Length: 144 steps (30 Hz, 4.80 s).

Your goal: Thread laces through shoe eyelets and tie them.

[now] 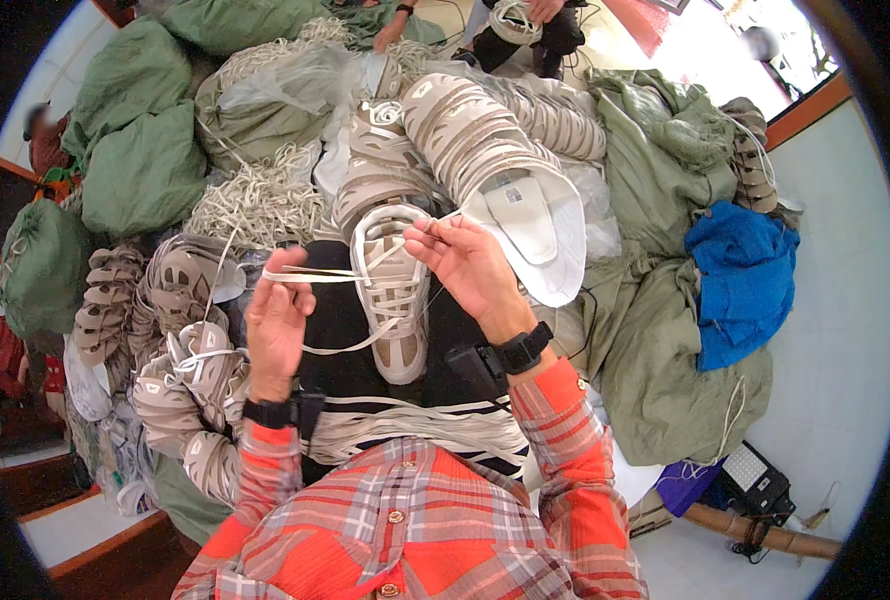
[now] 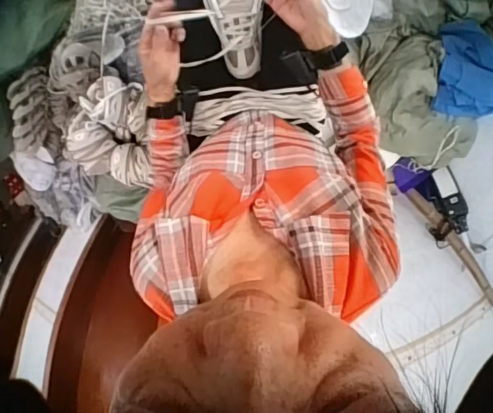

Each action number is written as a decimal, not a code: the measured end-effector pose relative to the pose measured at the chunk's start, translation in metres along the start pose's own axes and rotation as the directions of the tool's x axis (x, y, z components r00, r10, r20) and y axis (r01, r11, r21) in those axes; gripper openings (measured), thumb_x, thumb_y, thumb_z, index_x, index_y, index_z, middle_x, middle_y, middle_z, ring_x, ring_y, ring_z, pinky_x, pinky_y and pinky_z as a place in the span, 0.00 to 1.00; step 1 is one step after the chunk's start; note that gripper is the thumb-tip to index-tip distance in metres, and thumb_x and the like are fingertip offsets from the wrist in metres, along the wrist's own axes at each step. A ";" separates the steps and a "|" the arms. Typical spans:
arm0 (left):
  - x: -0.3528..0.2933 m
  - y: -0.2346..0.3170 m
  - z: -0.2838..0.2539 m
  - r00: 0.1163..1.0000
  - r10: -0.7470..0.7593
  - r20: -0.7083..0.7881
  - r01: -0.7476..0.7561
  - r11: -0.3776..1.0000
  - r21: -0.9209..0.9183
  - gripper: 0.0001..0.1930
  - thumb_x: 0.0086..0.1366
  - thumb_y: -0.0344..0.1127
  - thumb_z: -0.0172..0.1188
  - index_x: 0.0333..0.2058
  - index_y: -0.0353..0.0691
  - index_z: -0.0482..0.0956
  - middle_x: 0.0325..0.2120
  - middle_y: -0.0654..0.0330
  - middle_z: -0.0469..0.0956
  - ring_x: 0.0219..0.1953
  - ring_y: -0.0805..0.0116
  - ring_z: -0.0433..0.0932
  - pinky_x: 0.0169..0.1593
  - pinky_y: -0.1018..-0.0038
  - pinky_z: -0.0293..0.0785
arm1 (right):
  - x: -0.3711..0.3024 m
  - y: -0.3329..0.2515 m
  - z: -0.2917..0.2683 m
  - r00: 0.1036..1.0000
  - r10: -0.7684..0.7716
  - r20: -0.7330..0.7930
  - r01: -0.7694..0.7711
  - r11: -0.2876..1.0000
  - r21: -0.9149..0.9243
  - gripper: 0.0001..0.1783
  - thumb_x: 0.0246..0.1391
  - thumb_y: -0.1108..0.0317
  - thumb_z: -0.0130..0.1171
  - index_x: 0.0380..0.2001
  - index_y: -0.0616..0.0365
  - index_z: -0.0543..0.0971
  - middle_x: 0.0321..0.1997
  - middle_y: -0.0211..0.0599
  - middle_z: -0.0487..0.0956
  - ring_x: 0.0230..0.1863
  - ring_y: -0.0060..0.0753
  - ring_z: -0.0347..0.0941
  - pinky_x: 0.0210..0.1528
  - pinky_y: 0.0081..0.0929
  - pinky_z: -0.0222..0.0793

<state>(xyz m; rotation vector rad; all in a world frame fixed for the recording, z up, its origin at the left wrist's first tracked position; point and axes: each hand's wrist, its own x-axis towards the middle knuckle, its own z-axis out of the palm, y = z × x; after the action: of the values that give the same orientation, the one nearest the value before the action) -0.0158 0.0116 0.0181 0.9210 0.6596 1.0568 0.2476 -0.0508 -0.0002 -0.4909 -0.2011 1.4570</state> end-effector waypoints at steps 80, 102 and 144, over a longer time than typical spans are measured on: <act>-0.026 -0.051 0.009 0.955 0.049 0.293 -0.296 0.071 0.953 0.06 0.58 0.32 0.55 0.24 0.39 0.71 0.18 0.53 0.76 0.21 0.49 0.76 0.22 0.59 0.70 | -0.062 0.075 0.023 0.888 0.407 -0.214 -0.416 0.509 -0.754 0.28 0.63 0.67 0.46 0.64 0.57 0.53 0.31 0.42 0.80 0.18 0.25 0.73 0.15 0.23 0.66; -0.021 -0.053 0.019 0.990 0.033 0.135 -0.134 -0.024 0.991 0.07 0.56 0.33 0.54 0.23 0.38 0.70 0.15 0.50 0.76 0.21 0.48 0.78 0.24 0.57 0.72 | -0.057 0.072 0.000 0.805 0.593 0.015 -0.582 0.794 -0.175 0.27 0.65 0.67 0.45 0.64 0.48 0.52 0.36 0.51 0.80 0.19 0.31 0.76 0.22 0.22 0.71; -0.030 -0.068 0.019 0.922 0.235 0.307 -0.302 -0.061 0.951 0.05 0.52 0.30 0.59 0.27 0.40 0.72 0.24 0.58 0.70 0.31 0.57 0.70 0.33 0.63 0.65 | -0.042 0.083 0.005 0.946 0.082 0.315 0.308 -0.534 -0.787 0.08 0.53 0.70 0.52 0.36 0.58 0.75 0.18 0.47 0.75 0.23 0.50 0.75 0.23 0.41 0.67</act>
<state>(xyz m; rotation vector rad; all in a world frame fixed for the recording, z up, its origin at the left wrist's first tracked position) 0.0189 -0.0356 -0.0317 2.5135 1.2931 0.7283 0.1661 -0.0877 -0.0249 -1.7742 -2.0002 0.4682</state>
